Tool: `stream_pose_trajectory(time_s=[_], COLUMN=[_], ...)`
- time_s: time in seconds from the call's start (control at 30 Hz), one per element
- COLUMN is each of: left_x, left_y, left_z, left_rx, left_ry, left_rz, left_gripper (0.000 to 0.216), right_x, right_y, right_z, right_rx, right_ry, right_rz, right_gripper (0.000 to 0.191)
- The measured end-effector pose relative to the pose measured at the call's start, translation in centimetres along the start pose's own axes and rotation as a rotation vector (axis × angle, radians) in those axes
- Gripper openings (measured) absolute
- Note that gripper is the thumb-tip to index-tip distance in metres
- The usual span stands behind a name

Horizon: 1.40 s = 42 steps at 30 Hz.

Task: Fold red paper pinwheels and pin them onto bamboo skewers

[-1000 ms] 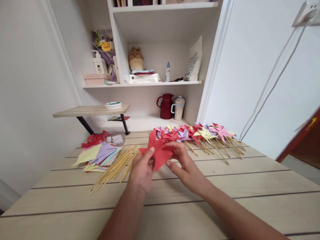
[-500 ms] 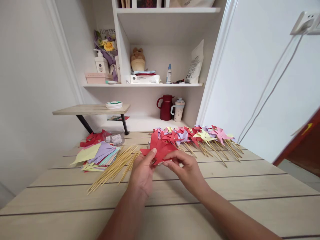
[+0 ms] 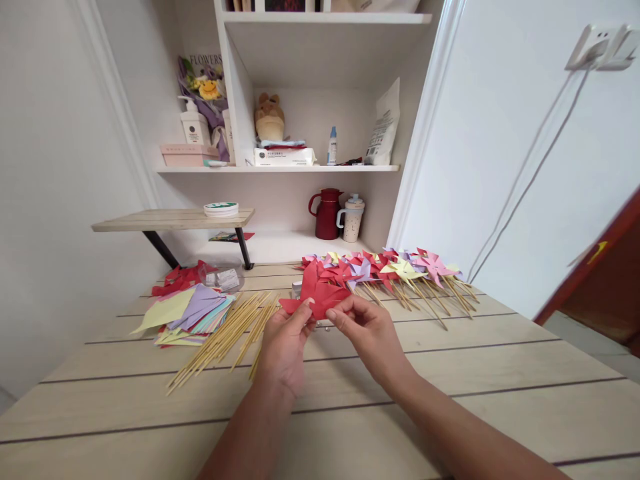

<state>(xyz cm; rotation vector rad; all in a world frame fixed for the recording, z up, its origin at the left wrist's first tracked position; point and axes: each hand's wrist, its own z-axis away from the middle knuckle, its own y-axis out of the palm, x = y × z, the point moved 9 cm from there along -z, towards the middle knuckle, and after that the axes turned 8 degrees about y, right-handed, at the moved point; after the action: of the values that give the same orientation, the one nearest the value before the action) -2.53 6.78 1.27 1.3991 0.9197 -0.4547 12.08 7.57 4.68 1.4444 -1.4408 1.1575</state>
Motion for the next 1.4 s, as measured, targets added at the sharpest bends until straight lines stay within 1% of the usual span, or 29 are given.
stream_pose_trajectory(time_s=[0.27, 0.4, 0.47, 0.53, 0.6, 0.67, 0.7, 0.77, 0.83, 0.93, 1.07, 1.17, 1.27, 1.4], left_x=[0.5, 0.8, 0.8, 0.6, 0.2, -0.2, -0.3, -0.2, 0.2, 0.7, 0.3, 0.0, 0.0, 0.0], left_y=[0.0, 0.1, 0.1, 0.1, -0.1, -0.4, -0.4, -0.1, 0.5, 1.1, 0.5, -0.1, -0.8, -1.3], left_z=[0.2, 0.4, 0.3, 0.1, -0.1, -0.3, -0.3, -0.1, 0.3, 0.7, 0.4, -0.1, -0.5, -0.6], left_rx=[0.003, 0.003, 0.003, 0.003, -0.008, -0.019, -0.019, 0.015, 0.069, 0.108, 0.063, 0.018, -0.049, -0.116], left_ry=[-0.032, -0.047, -0.049, -0.041, -0.023, -0.01, -0.015, -0.049, -0.104, -0.156, -0.125, -0.083, -0.064, -0.043], left_rz=[-0.02, -0.017, -0.018, -0.012, 0.003, 0.013, 0.016, 0.019, 0.018, 0.013, 0.0, 0.014, 0.021, 0.033], left_gripper=[0.027, 0.028, 0.028, 0.028, 0.028, 0.027, 0.026, 0.025, 0.022, 0.018, 0.018, 0.017, 0.016, 0.017], right_x=[-0.4, -0.8, -0.9, -0.6, 0.0, 0.7, 1.0, 1.2, 0.6, -0.3, -0.7, -0.6, -0.6, -0.7], right_y=[-0.2, 0.0, 0.0, -0.2, -1.4, -3.3, -4.4, -5.7, -5.9, -4.8, -2.4, -1.1, -0.8, -1.0], right_z=[0.0, 0.0, 0.1, 0.1, -0.1, -0.4, -0.6, -1.4, -2.4, -3.2, -2.7, -2.0, -1.8, -1.7], right_rx=[-0.039, -0.038, -0.023, -0.018, -0.064, -0.164, -0.214, -0.253, -0.206, -0.064, 0.12, 0.22, 0.245, 0.193], right_ry=[0.078, 0.112, 0.109, 0.074, 0.011, -0.059, -0.09, -0.11, -0.051, 0.052, 0.154, 0.213, 0.231, 0.211], right_rz=[-0.081, -0.12, -0.114, -0.106, -0.131, -0.189, -0.213, -0.209, -0.19, -0.188, -0.242, -0.237, -0.226, -0.234], right_gripper=[0.038, 0.039, 0.039, 0.039, 0.034, 0.028, 0.027, 0.023, 0.024, 0.029, 0.033, 0.032, 0.03, 0.025])
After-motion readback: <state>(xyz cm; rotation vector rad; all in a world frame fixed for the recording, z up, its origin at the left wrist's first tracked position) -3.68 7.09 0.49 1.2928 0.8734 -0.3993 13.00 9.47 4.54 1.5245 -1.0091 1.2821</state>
